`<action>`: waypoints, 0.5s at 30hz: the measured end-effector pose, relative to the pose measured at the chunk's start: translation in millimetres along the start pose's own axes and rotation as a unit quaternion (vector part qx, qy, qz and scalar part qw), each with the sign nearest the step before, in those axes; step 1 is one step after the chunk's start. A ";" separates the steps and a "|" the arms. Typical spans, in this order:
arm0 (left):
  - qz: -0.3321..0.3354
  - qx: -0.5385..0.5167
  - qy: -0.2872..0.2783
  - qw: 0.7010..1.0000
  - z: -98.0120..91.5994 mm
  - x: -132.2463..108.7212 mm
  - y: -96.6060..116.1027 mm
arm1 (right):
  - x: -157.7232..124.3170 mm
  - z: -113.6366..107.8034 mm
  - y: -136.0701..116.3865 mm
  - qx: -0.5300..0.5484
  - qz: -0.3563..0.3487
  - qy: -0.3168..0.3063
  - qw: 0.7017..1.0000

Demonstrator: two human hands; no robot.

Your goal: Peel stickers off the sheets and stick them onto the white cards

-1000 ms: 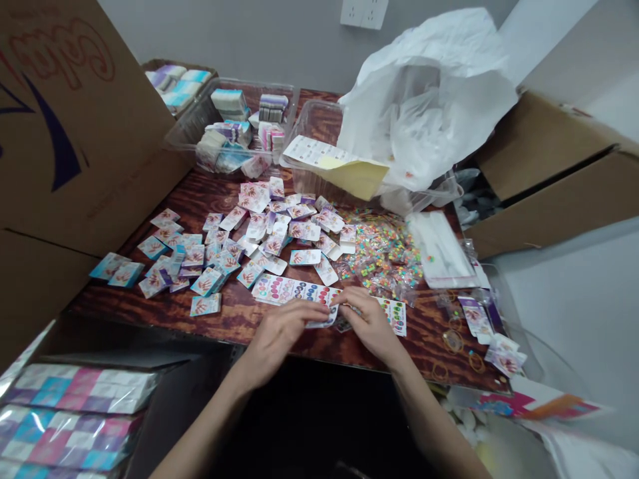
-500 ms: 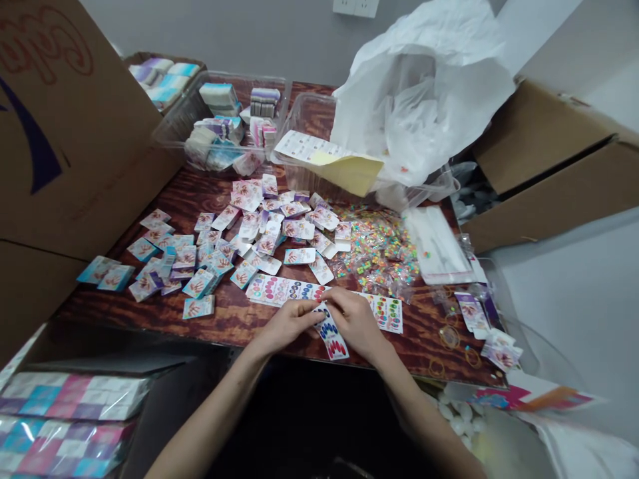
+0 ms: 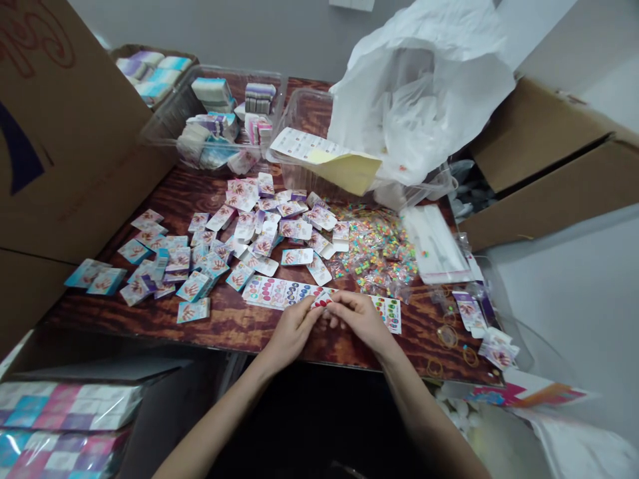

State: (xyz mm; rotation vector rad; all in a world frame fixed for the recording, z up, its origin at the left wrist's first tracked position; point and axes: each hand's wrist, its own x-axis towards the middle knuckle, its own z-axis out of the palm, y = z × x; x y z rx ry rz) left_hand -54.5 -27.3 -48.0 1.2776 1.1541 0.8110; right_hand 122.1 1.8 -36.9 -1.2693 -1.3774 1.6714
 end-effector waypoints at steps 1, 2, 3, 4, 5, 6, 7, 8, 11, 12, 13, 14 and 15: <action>-0.023 -0.023 0.000 0.999 -1.0 1.4 -1.8 | 2.2 -7.5 1.6 -0.043 -0.013 0.040 0.998; -0.046 -0.048 0.002 0.998 -2.1 3.1 -3.6 | 5.3 -15.1 3.5 -0.098 -0.028 0.093 0.990; -0.064 -0.072 0.004 0.995 -3.1 5.0 -5.1 | 9.3 -21.9 5.6 -0.160 -0.045 0.151 0.974; -0.077 -0.091 0.007 0.993 -3.6 6.9 -6.0 | 14.4 -26.8 8.0 -0.225 -0.060 0.194 0.953; -0.082 -0.105 0.009 0.991 -3.7 8.8 -6.4 | 20.2 -29.1 10.4 -0.286 -0.069 0.216 0.931; -0.082 -0.113 0.011 0.990 -3.3 10.6 -6.2 | 26.6 -28.9 12.9 -0.342 -0.073 0.224 0.909; -0.081 -0.118 0.011 0.990 -2.6 12.1 -5.7 | 33.0 -26.3 15.3 -0.393 -0.072 0.227 0.888; -0.080 -0.120 0.012 0.989 -1.7 13.3 -5.0 | 39.1 -22.1 17.5 -0.439 -0.068 0.231 0.866; -0.068 -0.126 0.022 0.989 -0.2 15.1 -4.1 | 51.3 -9.6 22.2 -0.523 -0.056 0.240 0.816; -0.064 -0.129 0.026 0.989 -0.5 15.2 -4.5 | 52.9 -8.3 22.9 -0.530 -0.057 0.237 0.812; -0.060 -0.134 0.027 0.989 -1.2 15.2 -5.2 | 53.3 -8.9 23.0 -0.528 -0.061 0.231 0.815; -0.057 -0.141 0.028 0.988 -2.1 15.1 -6.2 | 52.7 -11.3 22.3 -0.519 -0.065 0.227 0.822; -0.056 -0.149 0.029 0.987 -3.2 14.9 -7.4 | 51.0 -15.0 20.8 -0.500 -0.067 0.227 0.833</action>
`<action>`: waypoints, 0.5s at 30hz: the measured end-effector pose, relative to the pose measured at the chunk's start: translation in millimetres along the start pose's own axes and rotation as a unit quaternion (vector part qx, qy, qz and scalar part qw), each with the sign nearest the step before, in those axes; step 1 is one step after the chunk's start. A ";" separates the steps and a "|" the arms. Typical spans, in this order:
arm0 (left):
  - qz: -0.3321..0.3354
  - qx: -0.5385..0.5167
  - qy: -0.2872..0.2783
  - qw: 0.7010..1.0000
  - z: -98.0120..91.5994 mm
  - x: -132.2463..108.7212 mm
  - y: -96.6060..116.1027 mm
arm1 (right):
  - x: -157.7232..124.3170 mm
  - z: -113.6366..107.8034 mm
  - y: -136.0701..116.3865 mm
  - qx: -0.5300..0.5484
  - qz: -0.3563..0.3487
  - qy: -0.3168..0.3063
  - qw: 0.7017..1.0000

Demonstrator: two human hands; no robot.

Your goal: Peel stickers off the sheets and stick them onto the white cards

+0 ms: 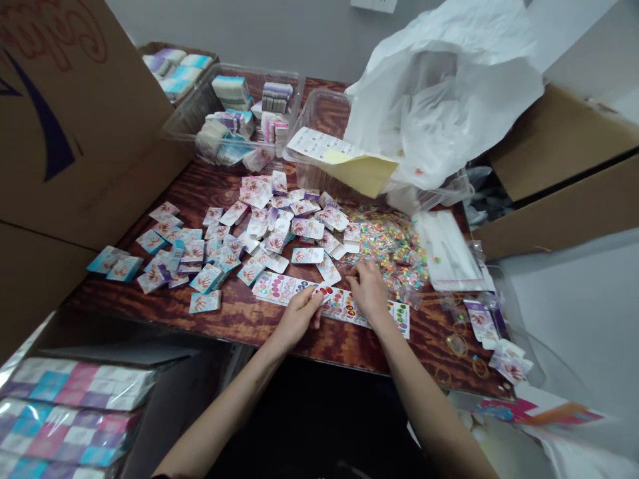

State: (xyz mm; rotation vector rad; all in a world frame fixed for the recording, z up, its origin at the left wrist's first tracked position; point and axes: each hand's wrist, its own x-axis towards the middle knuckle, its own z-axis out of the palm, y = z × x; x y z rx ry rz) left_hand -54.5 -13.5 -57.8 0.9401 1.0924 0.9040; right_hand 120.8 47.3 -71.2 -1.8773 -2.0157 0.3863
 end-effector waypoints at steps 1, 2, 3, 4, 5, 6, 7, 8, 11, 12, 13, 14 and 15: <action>0.001 -0.006 -0.001 1.000 -1.3 0.1 -0.8 | -0.1 -4.8 2.6 0.033 0.009 -0.001 0.999; 0.001 -0.008 -0.001 1.000 -2.5 0.2 -1.5 | -0.7 -10.6 4.2 0.081 0.023 -0.002 0.996; 0.001 -0.004 -0.001 1.000 -3.4 0.3 -2.1 | -2.0 -17.1 4.4 0.144 0.037 -0.008 0.989; 0.002 0.006 0.002 1.000 -4.0 0.5 -2.5 | -4.0 -23.6 2.5 0.215 0.046 -0.020 0.975; 0.004 0.021 0.006 1.000 -4.2 0.8 -2.7 | -6.8 -29.5 -1.5 0.284 0.044 -0.039 0.957; 0.006 0.040 0.006 0.999 -4.0 1.1 -2.7 | -10.2 -34.3 -7.3 0.342 0.030 -0.067 0.937; 0.011 0.061 0.002 0.998 -3.6 1.2 -2.5 | -14.0 -37.6 -14.4 0.377 0.004 -0.100 0.921; 0.019 0.083 -0.005 0.996 -3.1 1.3 -2.0 | -17.8 -39.0 -21.9 0.390 -0.024 -0.131 0.911; 0.041 0.160 -0.027 0.986 -2.1 -0.5 0.6 | -26.6 -33.2 -39.2 0.342 -0.029 -0.147 0.928; 0.045 0.187 -0.027 0.981 -2.5 -1.8 1.7 | -27.8 -29.5 -41.5 0.325 -0.009 -0.135 0.936; 0.046 0.214 -0.026 0.975 -3.6 -3.6 3.1 | -28.2 -25.9 -41.9 0.319 0.004 -0.130 0.939; 0.047 0.241 -0.031 0.969 -5.5 -5.6 4.6 | -27.8 -22.9 -40.7 0.323 0.006 -0.139 0.936; 0.052 0.268 -0.043 0.961 -8.5 -7.6 6.5 | -26.9 -20.9 -38.3 0.337 -0.004 -0.162 0.928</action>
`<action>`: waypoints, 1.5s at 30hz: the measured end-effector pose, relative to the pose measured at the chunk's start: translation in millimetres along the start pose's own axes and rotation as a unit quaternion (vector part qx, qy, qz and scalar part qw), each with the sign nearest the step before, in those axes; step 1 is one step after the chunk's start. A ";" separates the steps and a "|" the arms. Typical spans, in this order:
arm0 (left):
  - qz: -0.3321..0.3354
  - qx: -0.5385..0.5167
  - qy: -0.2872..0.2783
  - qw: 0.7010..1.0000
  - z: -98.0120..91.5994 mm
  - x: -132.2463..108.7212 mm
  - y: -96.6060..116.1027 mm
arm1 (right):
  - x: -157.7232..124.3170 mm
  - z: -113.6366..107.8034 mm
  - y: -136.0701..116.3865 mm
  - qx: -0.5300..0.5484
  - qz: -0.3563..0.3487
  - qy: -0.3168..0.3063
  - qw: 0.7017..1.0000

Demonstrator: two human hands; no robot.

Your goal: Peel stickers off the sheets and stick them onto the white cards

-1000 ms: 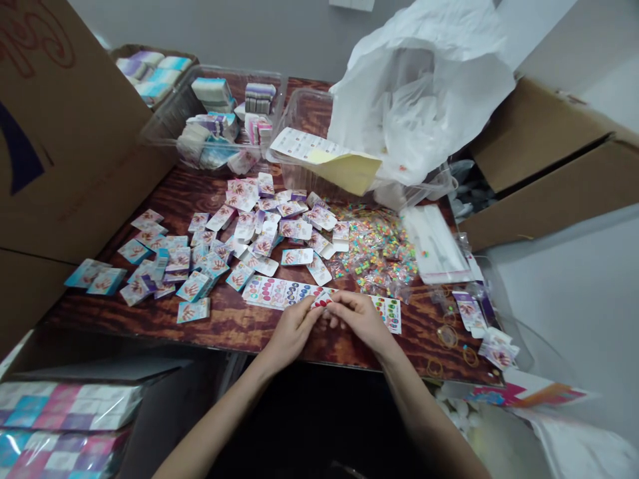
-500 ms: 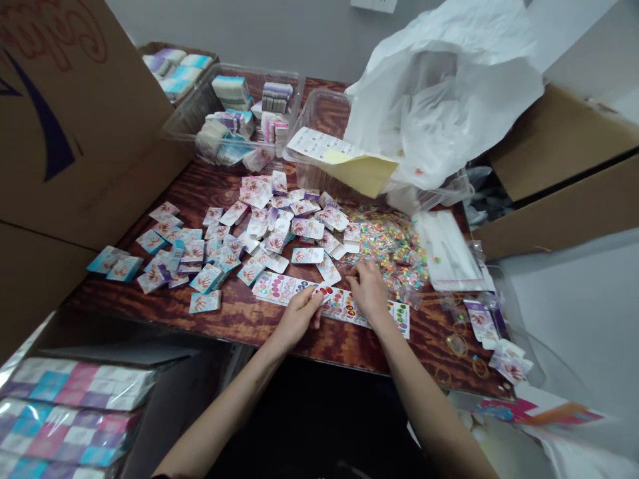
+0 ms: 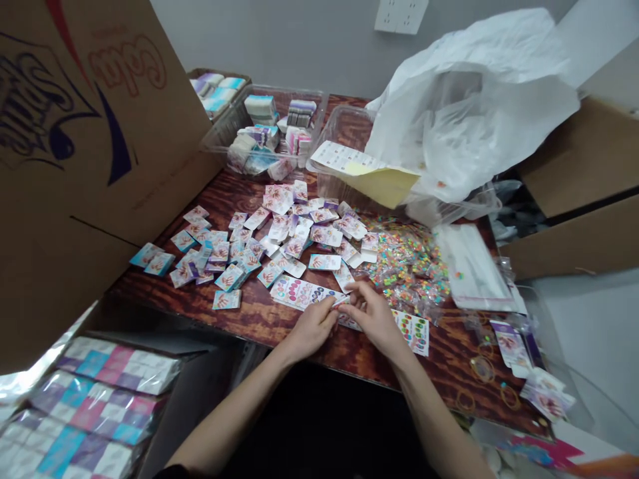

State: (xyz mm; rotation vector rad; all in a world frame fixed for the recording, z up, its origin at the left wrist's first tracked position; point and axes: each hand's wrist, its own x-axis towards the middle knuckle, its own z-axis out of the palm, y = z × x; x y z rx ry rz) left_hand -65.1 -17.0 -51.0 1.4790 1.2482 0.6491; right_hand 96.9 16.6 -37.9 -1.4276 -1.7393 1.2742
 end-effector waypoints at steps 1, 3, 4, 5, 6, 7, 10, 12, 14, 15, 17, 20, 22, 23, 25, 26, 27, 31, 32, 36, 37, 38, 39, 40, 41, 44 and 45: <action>0.015 0.029 -0.014 0.999 -4.6 -2.2 -0.1 | 1.0 -1.7 2.9 0.018 -0.007 -0.034 0.999; 0.058 0.098 -0.013 0.993 -17.9 -5.0 -2.1 | 1.7 -7.3 7.3 0.047 -0.006 -0.071 0.996; 0.079 0.144 0.012 0.986 -26.4 -5.1 -4.1 | 1.6 -10.3 8.8 0.058 0.002 -0.069 0.996; 0.094 0.196 0.055 0.975 -35.8 -4.1 -6.8 | 1.2 -12.9 9.7 0.068 0.012 -0.058 0.996; 0.098 0.258 0.108 0.955 -45.5 -2.0 -10.2 | 0.6 -14.6 10.2 0.076 0.019 -0.045 0.996; 0.093 0.321 0.158 0.929 -55.1 1.2 -14.0 | 0.1 -15.2 10.3 0.083 0.022 -0.034 0.996; 0.079 0.454 0.216 0.861 -78.9 14.2 -27.0 | -0.8 -10.9 9.5 0.097 0.025 -0.034 0.994; 0.077 0.490 0.211 0.842 -89.4 23.0 -34.8 | -1.0 -5.8 8.8 0.106 0.028 -0.045 0.993; 0.071 0.501 0.203 0.838 -97.1 29.5 -39.7 | -1.0 -2.6 9.0 0.115 0.031 -0.051 0.992; 0.070 0.498 0.200 0.841 -100.4 31.4 -40.6 | -1.0 -2.3 9.2 0.118 0.031 -0.050 0.991; 0.077 0.474 0.200 0.854 -105.9 31.1 -38.8 | -0.8 -4.7 9.7 0.122 0.030 -0.045 0.991; 0.119 0.370 0.219 0.895 -107.5 20.7 -26.5 | 0.1 -12.7 6.9 0.142 0.027 -0.023 0.989; 0.140 0.230 0.237 0.933 -99.9 10.0 -14.4 | 1.3 -17.4 0.9 0.175 0.024 0.007 0.984; 0.139 0.133 0.240 0.952 -92.8 4.8 -8.4 | 2.2 -18.8 -3.3 0.195 0.022 0.023 0.980; 0.106 -0.109 0.213 0.965 -72.3 -3.0 1.6 | 4.8 -19.3 -12.9 0.234 0.021 0.050 0.971; 0.078 -0.228 0.176 0.955 -60.0 -5.2 5.2 | 6.4 -18.4 -17.4 0.251 0.020 0.060 0.966; 0.045 -0.325 0.125 0.936 -47.3 -6.4 7.5 | 8.2 -17.0 -21.3 0.261 0.018 0.068 0.963; -0.058 -0.479 -0.003 0.876 -8.4 -5.5 7.1 | 13.0 -12.4 -24.9 0.215 -0.006 0.093 0.972; -0.066 -0.474 0.000 0.878 -4.4 -5.3 5.8 | 13.0 -13.1 -23.0 0.198 -0.008 0.092 0.976; -0.069 -0.378 -0.002 0.923 -10.7 -8.3 2.6 | 8.8 -23.9 -12.8 0.179 0.021 0.041 0.983; -0.070 -0.348 -0.024 0.935 -15.7 -9.7 2.7 | 7.7 -27.7 -11.0 0.176 0.032 0.020 0.984; -0.072 -0.321 -0.050 0.943 -20.9 -11.1 3.1 | 6.8 -31.4 -9.6 0.175 0.042 0.001 0.984; -0.072 -0.298 -0.073 0.949 -25.9 -12.2 3.6 | 6.2 -34.7 -8.6 0.177 0.050 -0.014 0.983; -0.072 -0.280 -0.091 0.953 -30.2 -13.1 3.9 | 5.9 -37.7 -8.0 0.182 0.057 -0.022 0.981; -0.070 -0.268 -0.101 0.956 -33.6 -13.6 3.8 | 5.7 -40.1 -7.7 0.188 0.060 -0.025 0.980; -0.063 -0.249 -0.101 0.961 -37.4 -12.9 1.1 | 5.8 -44.1 -7.7 0.171 0.045 -0.051 0.983; -0.062 -0.243 -0.097 0.963 -36.6 -12.1 -0.5 | 5.9 -44.5 -8.0 0.149 0.034 -0.063 0.986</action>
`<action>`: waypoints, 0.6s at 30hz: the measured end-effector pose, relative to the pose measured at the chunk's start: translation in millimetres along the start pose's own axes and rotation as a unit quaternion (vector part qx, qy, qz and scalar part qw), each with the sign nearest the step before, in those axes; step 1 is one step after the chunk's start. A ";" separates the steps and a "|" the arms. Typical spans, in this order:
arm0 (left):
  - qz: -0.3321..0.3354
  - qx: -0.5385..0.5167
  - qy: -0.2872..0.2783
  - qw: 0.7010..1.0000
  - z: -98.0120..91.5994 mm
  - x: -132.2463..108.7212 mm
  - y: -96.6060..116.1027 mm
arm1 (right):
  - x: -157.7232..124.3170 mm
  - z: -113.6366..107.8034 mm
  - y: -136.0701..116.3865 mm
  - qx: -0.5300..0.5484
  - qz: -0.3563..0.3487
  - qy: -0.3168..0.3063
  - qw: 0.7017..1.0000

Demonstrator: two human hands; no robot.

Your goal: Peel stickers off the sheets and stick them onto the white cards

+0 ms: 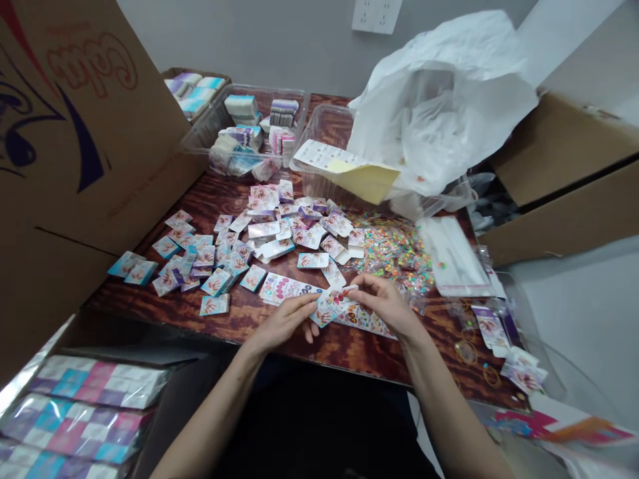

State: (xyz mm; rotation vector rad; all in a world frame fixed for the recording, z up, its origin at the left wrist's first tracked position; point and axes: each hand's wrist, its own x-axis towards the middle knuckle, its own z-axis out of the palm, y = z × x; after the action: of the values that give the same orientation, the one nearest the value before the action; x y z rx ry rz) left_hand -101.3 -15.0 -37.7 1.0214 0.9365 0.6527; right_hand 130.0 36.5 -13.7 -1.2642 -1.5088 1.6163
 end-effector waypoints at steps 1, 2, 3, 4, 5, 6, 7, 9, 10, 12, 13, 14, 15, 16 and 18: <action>0.001 0.008 0.004 1.000 0.4 1.4 -1.9 | 0.1 0.3 -0.5 -0.026 -0.007 -0.010 1.000; 0.003 0.017 0.012 1.000 1.2 3.0 -4.0 | 0.3 1.1 -1.1 -0.055 -0.013 -0.015 0.998; 0.008 0.028 0.020 0.999 2.3 4.7 -5.8 | 0.5 2.5 -1.8 -0.084 -0.018 -0.014 0.996; 0.013 0.040 0.028 0.999 3.5 6.4 -7.4 | 0.6 4.5 -2.6 -0.115 -0.026 -0.006 0.993; 0.020 0.053 0.035 0.998 4.6 7.9 -8.5 | 0.7 7.1 -3.4 -0.150 -0.036 0.008 0.988; 0.028 0.068 0.042 0.996 5.7 9.4 -9.2 | 0.6 10.1 -4.2 -0.188 -0.051 0.026 0.980; 0.035 0.081 0.049 0.995 6.5 10.6 -9.5 | 0.4 13.3 -4.9 -0.225 -0.069 0.048 0.971; 0.048 0.102 0.064 0.992 7.6 12.5 -9.6 | -0.6 19.9 -5.5 -0.284 -0.111 0.089 0.948; 0.054 0.110 0.073 0.990 7.9 13.3 -9.8 | -1.2 22.9 -5.2 -0.300 -0.128 0.103 0.940; 0.060 0.121 0.088 0.987 8.2 14.7 -10.8 | -2.5 27.6 -3.1 -0.299 -0.144 0.120 0.936; 0.059 0.124 0.094 0.986 8.3 15.4 -11.7 | -3.1 29.2 -1.4 -0.281 -0.140 0.125 0.941; 0.056 0.124 0.100 0.986 8.4 16.0 -12.8 | -3.7 30.2 0.6 -0.252 -0.123 0.129 0.951; 0.052 0.122 0.105 0.986 8.4 16.6 -13.9 | -4.3 30.6 2.7 -0.214 -0.097 0.129 0.963; 0.050 0.121 0.108 0.986 8.3 17.0 -14.9 | -5.0 30.3 4.8 -0.175 -0.070 0.125 0.974; 0.051 0.127 0.114 0.984 7.8 17.0 -15.8 | -6.9 27.4 8.3 -0.110 -0.031 0.102 0.988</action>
State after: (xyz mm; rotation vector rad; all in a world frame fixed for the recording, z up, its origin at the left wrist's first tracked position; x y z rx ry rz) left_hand -85.9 -10.6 -56.3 1.2445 1.1954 0.7614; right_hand 109.2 17.6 -22.5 -1.4373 -1.6108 1.2654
